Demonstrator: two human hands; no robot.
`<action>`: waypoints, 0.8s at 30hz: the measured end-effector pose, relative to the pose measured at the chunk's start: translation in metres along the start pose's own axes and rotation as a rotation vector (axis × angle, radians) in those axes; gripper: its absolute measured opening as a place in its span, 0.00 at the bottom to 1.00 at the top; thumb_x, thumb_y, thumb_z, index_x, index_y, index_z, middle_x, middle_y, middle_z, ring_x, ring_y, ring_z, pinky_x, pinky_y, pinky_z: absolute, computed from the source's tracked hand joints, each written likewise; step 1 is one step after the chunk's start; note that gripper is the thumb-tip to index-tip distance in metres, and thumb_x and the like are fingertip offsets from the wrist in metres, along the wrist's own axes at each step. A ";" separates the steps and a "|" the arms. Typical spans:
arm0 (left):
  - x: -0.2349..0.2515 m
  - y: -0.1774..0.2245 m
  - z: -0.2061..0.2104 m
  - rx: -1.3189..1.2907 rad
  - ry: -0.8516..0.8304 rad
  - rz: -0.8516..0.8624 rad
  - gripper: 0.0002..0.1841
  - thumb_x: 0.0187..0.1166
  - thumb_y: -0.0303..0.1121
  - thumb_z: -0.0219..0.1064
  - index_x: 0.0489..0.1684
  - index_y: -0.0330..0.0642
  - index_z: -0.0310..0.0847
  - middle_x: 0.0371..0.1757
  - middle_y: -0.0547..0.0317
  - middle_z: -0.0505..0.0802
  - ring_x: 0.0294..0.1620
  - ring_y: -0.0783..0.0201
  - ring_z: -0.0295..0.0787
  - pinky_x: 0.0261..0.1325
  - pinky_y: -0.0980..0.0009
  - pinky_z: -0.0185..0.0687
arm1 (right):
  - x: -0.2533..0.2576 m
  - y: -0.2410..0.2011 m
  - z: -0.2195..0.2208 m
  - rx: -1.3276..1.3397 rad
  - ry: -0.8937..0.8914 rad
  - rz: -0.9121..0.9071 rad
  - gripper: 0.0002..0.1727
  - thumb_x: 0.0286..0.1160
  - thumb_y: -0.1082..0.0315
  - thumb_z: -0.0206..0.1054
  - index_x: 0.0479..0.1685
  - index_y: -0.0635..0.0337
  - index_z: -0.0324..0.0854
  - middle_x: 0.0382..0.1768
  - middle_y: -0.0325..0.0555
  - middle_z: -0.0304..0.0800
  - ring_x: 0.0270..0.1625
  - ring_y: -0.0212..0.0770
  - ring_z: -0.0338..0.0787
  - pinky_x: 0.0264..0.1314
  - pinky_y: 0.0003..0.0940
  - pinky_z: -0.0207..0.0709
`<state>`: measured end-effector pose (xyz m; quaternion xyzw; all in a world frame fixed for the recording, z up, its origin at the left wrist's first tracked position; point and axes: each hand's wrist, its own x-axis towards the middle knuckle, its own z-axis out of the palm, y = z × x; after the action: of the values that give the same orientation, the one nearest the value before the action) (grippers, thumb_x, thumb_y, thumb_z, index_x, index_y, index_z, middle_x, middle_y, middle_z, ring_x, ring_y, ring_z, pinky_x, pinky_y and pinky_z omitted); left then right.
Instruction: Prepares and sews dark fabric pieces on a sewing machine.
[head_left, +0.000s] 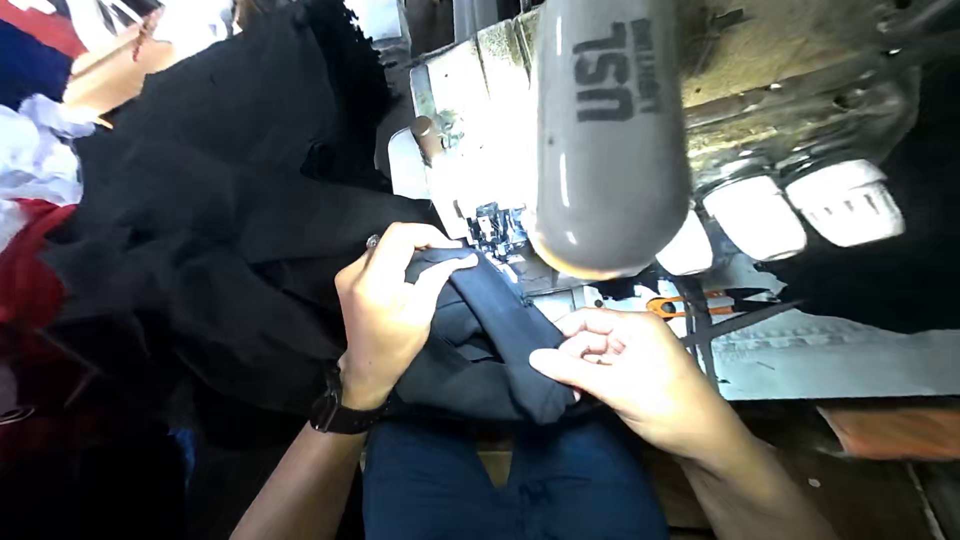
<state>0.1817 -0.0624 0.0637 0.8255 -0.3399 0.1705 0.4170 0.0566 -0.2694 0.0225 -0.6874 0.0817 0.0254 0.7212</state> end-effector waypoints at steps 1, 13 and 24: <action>-0.001 -0.001 0.001 0.009 0.002 0.002 0.10 0.69 0.23 0.78 0.45 0.35 0.85 0.44 0.58 0.95 0.48 0.70 0.93 0.54 0.73 0.89 | -0.001 0.001 0.001 0.008 0.010 -0.007 0.09 0.64 0.59 0.81 0.33 0.51 0.90 0.17 0.28 0.88 0.16 0.21 0.82 0.17 0.15 0.75; -0.001 -0.002 0.005 0.049 0.021 0.006 0.09 0.69 0.23 0.79 0.43 0.35 0.86 0.43 0.59 0.95 0.47 0.71 0.92 0.53 0.74 0.88 | 0.004 0.013 0.002 -0.144 0.070 -0.205 0.09 0.70 0.53 0.76 0.31 0.46 0.88 0.37 0.27 0.85 0.41 0.21 0.80 0.39 0.13 0.72; 0.011 0.031 -0.026 0.290 -0.313 -0.171 0.13 0.69 0.34 0.82 0.46 0.46 0.86 0.36 0.62 0.92 0.34 0.67 0.89 0.36 0.66 0.84 | -0.018 -0.003 0.020 -0.239 -0.052 -0.209 0.16 0.71 0.57 0.75 0.58 0.40 0.87 0.34 0.24 0.90 0.33 0.20 0.87 0.32 0.14 0.81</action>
<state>0.1678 -0.0596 0.1033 0.9190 -0.3012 0.0516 0.2492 0.0408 -0.2484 0.0295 -0.7723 -0.0125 -0.0223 0.6348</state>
